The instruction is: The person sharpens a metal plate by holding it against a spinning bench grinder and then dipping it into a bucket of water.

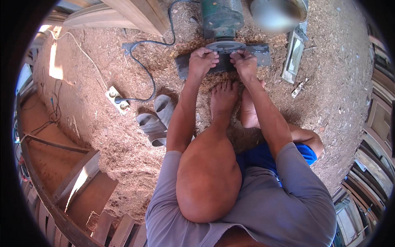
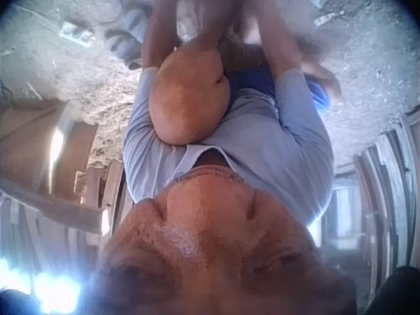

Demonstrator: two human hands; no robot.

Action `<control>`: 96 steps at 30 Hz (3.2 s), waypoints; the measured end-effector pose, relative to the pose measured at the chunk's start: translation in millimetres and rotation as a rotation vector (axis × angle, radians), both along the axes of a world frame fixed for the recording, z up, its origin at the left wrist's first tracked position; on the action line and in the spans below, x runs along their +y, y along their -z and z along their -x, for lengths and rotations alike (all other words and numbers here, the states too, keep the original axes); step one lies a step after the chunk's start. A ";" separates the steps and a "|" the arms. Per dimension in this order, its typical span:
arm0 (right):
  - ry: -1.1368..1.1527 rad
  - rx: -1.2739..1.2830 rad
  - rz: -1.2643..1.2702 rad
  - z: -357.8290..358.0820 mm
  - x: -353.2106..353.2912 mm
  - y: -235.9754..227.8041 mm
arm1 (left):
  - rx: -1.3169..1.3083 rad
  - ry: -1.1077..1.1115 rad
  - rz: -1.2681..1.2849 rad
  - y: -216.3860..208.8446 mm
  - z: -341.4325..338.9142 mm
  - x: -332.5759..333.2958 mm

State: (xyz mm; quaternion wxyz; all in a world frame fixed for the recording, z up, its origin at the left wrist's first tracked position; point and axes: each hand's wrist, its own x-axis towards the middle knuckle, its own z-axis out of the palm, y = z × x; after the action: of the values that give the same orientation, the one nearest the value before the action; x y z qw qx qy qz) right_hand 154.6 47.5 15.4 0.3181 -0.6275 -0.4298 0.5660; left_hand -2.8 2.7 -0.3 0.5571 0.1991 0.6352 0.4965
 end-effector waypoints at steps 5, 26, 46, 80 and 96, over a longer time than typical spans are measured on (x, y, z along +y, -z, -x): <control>0.006 0.020 -0.004 0.4 -1.6 0.0 | -0.018 -0.014 -0.023 2.0 0.0 -0.1; -0.001 0.042 -0.047 10.1 -3.7 7.7 | -0.101 -0.117 -0.076 -6.3 4.1 -7.4; 0.106 0.127 -0.007 5.5 -2.4 -4.5 | -0.032 -0.043 -0.053 -1.0 -3.1 -0.4; 0.013 0.043 -0.028 19.8 -4.4 7.2 | -0.110 -0.140 -0.093 -0.8 7.5 -10.8; -0.013 0.006 -0.059 27.0 -3.6 20.8 | -0.108 -0.137 -0.103 -2.5 15.9 -15.1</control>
State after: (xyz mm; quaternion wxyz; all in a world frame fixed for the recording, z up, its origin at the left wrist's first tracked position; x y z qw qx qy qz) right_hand 127.6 43.8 -5.5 0.3340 -0.6132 -0.4493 0.5573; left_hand -18.6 -12.4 2.2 0.5445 0.1567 0.5898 0.5754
